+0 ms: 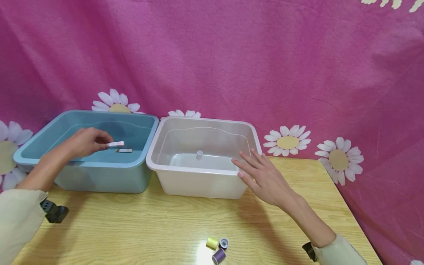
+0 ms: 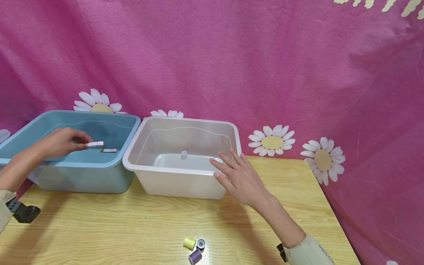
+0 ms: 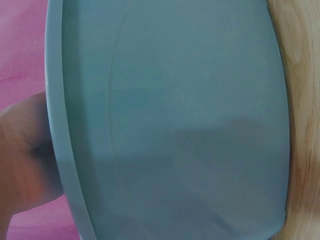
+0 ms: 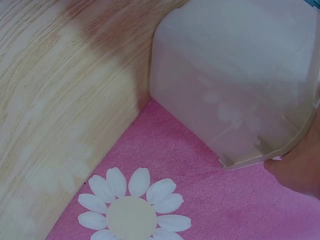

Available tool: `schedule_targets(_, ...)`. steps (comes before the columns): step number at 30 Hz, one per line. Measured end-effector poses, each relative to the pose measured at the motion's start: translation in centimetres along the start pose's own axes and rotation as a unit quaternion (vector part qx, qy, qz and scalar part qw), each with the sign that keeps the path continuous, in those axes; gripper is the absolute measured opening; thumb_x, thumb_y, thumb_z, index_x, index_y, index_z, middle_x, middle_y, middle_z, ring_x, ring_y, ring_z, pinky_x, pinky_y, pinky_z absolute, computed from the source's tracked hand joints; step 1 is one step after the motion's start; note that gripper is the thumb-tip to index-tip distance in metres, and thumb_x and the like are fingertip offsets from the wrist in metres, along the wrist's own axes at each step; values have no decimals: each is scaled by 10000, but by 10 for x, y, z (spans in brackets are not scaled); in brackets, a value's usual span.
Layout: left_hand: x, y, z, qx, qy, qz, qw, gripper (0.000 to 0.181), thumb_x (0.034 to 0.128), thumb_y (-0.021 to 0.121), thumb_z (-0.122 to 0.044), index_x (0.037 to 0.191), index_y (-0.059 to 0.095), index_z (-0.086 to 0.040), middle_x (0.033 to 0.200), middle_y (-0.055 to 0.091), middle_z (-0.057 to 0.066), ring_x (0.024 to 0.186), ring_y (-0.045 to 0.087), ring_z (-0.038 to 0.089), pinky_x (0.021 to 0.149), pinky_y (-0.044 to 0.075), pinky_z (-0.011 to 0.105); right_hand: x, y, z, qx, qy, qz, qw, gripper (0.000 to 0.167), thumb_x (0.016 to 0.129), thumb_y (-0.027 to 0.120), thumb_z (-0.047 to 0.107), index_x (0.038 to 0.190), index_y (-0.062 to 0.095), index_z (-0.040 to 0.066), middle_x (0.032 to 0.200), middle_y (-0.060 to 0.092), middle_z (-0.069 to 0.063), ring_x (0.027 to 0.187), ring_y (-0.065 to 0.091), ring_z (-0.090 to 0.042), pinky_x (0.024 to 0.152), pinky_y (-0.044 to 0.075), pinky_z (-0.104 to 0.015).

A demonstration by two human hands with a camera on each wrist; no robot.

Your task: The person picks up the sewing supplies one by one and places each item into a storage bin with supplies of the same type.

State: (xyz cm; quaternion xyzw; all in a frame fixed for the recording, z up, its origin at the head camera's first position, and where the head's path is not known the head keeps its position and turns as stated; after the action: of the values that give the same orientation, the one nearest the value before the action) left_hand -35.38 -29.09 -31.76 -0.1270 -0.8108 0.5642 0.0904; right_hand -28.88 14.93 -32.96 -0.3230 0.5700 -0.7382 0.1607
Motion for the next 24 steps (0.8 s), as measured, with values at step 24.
schedule_targets(24, 20, 18, 25, -338, -291, 469, 9979, 132, 879, 701, 17, 1008, 714, 43, 890, 689, 69, 852, 593, 279, 751, 520, 493, 1, 1, -2, -27, 114, 142, 9998, 500, 1069, 405, 432, 1538, 417, 259, 1594, 332, -53, 1502, 134, -324, 1179, 124, -519)
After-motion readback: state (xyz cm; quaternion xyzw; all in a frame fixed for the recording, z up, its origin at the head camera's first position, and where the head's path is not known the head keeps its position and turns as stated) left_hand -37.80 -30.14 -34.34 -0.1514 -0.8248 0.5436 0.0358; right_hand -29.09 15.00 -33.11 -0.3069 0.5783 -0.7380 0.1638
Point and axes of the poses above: each hand's wrist, its own x-axis towards the middle knuckle, its own y-axis out of the palm, z = x × y, the point moved 10 cm from there along x, towards the middle knuckle
